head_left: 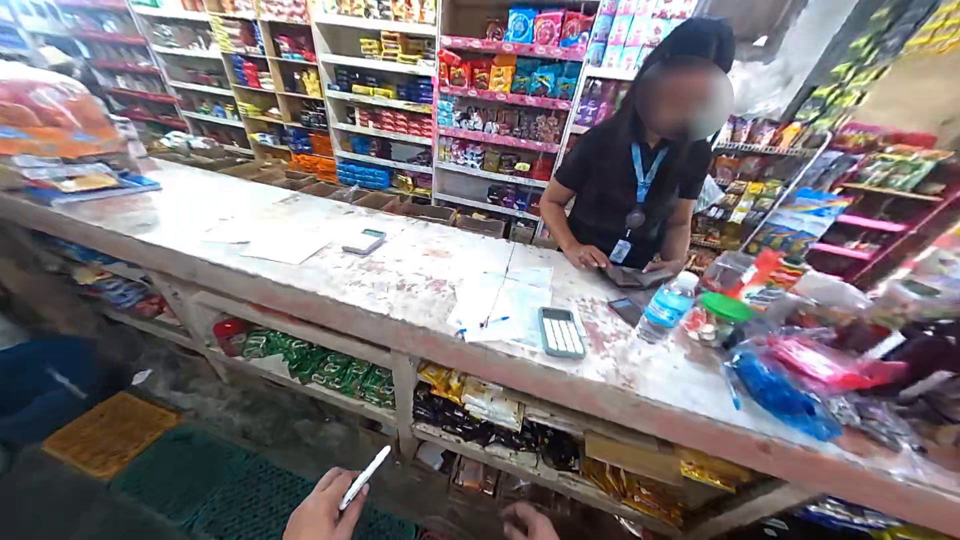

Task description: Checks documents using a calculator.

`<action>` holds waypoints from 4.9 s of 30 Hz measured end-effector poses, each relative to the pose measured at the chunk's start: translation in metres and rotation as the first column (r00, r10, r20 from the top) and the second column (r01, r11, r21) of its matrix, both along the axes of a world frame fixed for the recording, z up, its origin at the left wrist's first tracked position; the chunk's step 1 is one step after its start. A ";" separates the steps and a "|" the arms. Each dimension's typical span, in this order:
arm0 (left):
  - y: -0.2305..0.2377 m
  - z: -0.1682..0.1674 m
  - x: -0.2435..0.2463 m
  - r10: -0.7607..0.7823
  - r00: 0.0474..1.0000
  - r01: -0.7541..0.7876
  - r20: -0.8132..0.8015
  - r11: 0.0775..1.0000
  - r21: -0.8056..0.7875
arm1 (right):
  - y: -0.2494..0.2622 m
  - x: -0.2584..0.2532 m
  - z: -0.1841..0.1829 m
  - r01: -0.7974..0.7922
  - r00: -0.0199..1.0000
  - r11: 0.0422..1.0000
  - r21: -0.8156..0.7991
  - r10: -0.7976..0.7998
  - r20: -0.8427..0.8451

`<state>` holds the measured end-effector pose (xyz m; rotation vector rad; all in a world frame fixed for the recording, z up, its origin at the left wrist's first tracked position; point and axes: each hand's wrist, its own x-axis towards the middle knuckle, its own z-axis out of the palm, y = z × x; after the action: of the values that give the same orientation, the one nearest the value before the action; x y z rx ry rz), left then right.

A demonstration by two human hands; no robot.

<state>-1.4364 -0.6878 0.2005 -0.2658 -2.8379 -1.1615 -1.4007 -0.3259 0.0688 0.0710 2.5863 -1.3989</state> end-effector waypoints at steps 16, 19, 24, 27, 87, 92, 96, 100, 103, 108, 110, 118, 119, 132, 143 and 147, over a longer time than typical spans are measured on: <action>0.071 0.059 -0.319 -0.258 0.962 0.233 0.093 0.948 0.215 | -0.015 -0.315 0.213 -0.204 0.976 0.701 0.684 0.196 0.091; 0.086 0.065 -0.390 -0.355 0.919 0.342 0.171 0.934 0.100 | -0.030 -0.318 0.222 -0.216 0.975 0.657 0.722 0.109 0.192; 0.119 0.081 -0.480 -0.510 0.819 0.548 0.262 0.831 -0.095 | -0.036 -0.318 0.243 -0.008 0.988 0.728 0.686 -0.099 0.117; 0.140 0.079 -0.508 -0.597 0.745 0.653 0.298 0.744 -0.141 | -0.033 -0.307 0.228 0.418 0.907 0.700 0.579 -0.283 -0.312; 0.199 0.032 -0.471 -0.957 0.248 0.968 -0.153 0.249 0.013 | 0.034 -0.273 0.146 0.913 0.371 0.152 0.379 -0.694 -0.617; 0.200 0.031 -0.473 -0.959 0.242 0.970 -0.146 0.240 0.027 | 0.036 -0.274 0.143 0.911 0.373 0.137 0.388 -0.674 -0.637; 0.201 0.029 -0.474 -0.960 0.240 0.971 -0.147 0.237 0.036 | 0.035 -0.273 0.147 0.904 0.387 0.147 0.401 -0.680 -0.623; 0.201 0.026 -0.473 -0.958 0.236 0.972 -0.160 0.232 0.044 | 0.033 -0.272 0.147 0.904 0.387 0.148 0.401 -0.683 -0.620; 0.200 0.026 -0.473 -0.960 0.234 0.972 -0.154 0.231 0.039 | 0.033 -0.272 0.146 0.906 0.385 0.148 0.397 -0.680 -0.624; 0.200 0.024 -0.473 -0.961 0.236 0.972 -0.144 0.233 0.043 | 0.034 -0.270 0.142 0.908 0.380 0.141 0.395 -0.676 -0.632; 0.200 0.024 -0.473 -0.959 0.239 0.971 -0.151 0.236 0.037 | 0.034 -0.271 0.142 0.909 0.378 0.141 0.393 -0.677 -0.632; 0.200 0.028 -0.473 -0.966 0.233 0.972 -0.114 0.229 0.044 | 0.032 -0.271 0.146 0.908 0.380 0.161 0.387 -0.705 -0.599; 0.200 0.028 -0.473 -0.966 0.232 0.972 -0.110 0.229 0.041 | 0.033 -0.271 0.145 0.907 0.381 0.158 0.390 -0.701 -0.602; 0.200 0.026 -0.473 -0.963 0.234 0.972 -0.131 0.233 0.026 | 0.032 -0.272 0.146 0.904 0.382 0.150 0.401 -0.706 -0.596; 0.200 0.026 -0.473 -0.967 0.231 0.973 -0.108 0.229 0.029 | 0.034 -0.271 0.143 0.910 0.377 0.144 0.389 -0.680 -0.629; 0.200 0.027 -0.473 -0.968 0.229 0.973 -0.106 0.226 0.042 | 0.034 -0.271 0.144 0.913 0.376 0.161 0.374 -0.686 -0.623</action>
<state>-1.9098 -0.4877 0.2274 -2.3062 -2.3048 -1.2736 -1.6716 -0.2923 0.2126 1.8069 3.3264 -0.3714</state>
